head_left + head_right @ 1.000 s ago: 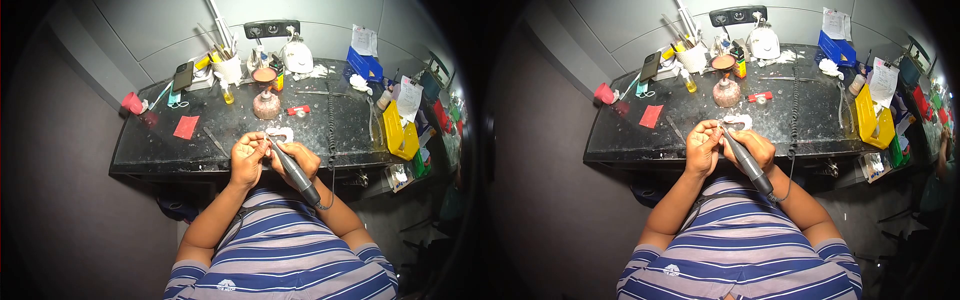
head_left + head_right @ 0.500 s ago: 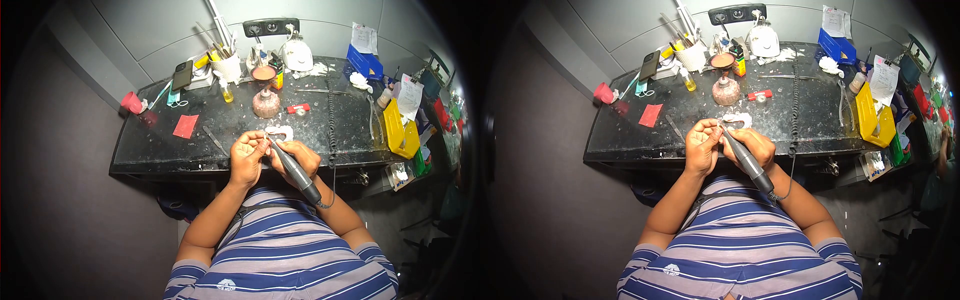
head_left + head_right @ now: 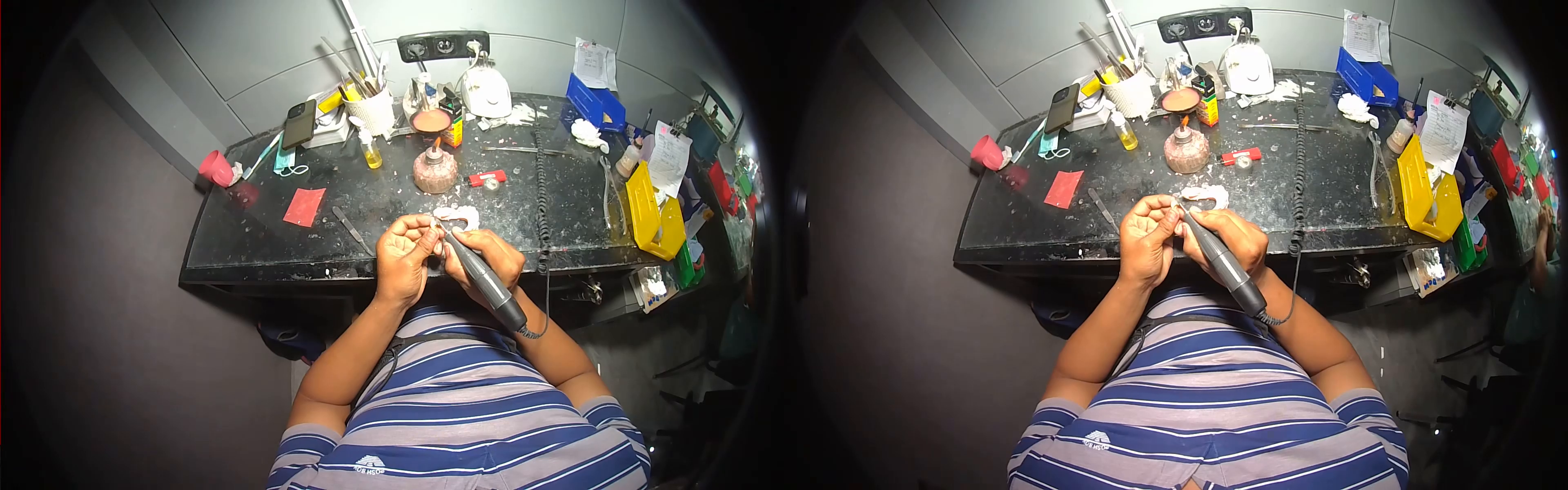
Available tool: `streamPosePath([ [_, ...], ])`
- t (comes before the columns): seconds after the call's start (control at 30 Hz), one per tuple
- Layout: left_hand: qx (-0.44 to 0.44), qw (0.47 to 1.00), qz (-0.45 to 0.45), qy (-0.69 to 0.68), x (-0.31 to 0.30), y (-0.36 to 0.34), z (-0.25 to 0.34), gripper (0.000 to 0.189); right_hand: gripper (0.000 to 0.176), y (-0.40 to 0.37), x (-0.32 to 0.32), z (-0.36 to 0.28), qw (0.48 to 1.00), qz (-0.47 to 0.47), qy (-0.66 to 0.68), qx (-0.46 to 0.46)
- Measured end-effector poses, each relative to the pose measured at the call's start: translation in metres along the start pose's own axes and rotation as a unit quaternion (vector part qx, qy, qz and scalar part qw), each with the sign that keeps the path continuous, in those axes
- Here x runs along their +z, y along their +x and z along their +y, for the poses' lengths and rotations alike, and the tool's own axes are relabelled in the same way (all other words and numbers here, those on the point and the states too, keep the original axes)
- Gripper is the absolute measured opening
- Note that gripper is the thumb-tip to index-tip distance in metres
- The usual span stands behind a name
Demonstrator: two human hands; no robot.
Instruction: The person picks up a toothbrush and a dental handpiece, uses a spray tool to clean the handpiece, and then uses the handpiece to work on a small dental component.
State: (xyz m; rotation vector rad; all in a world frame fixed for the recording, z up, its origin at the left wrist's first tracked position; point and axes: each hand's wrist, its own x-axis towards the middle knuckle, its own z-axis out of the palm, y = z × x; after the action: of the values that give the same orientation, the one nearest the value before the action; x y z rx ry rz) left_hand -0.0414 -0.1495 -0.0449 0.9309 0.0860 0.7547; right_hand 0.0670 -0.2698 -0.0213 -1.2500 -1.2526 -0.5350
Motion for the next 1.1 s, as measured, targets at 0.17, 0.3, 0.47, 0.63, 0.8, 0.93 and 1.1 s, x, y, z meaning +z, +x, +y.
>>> streamPosePath([
  [0.17,0.004,1.0,0.006,0.003,0.0004,0.0009,-0.0009,0.02,0.022,0.0016,-0.0003,0.0004,0.999,-0.013,0.012,-0.03],
  [0.3,-0.001,1.0,0.023,0.003,0.0036,0.0005,-0.0006,0.02,0.022,0.0006,-0.0017,0.0004,0.999,-0.036,0.005,-0.029],
  [0.47,-0.002,1.0,0.023,0.011,0.0054,-0.0003,0.002,0.02,0.022,-0.0002,-0.0012,-0.0001,1.0,-0.009,0.008,0.003],
  [0.63,0.001,1.0,0.019,0.002,0.0039,0.0,0.0011,0.02,0.021,0.0031,-0.0022,-0.0007,1.0,-0.021,0.002,-0.021],
  [0.8,0.004,1.0,0.01,0.001,-0.001,0.0008,-0.0025,0.02,0.022,0.001,-0.002,0.0,0.999,-0.033,0.012,-0.032],
  [0.93,0.007,1.0,0.001,0.001,-0.0004,0.0009,-0.0013,0.019,0.023,0.0016,-0.0013,-0.0001,0.999,-0.023,0.014,-0.023],
  [1.1,0.006,1.0,0.005,0.007,-0.0004,0.0009,-0.0023,0.019,0.023,-0.0016,-0.0002,0.0024,0.999,-0.022,0.018,-0.023],
])
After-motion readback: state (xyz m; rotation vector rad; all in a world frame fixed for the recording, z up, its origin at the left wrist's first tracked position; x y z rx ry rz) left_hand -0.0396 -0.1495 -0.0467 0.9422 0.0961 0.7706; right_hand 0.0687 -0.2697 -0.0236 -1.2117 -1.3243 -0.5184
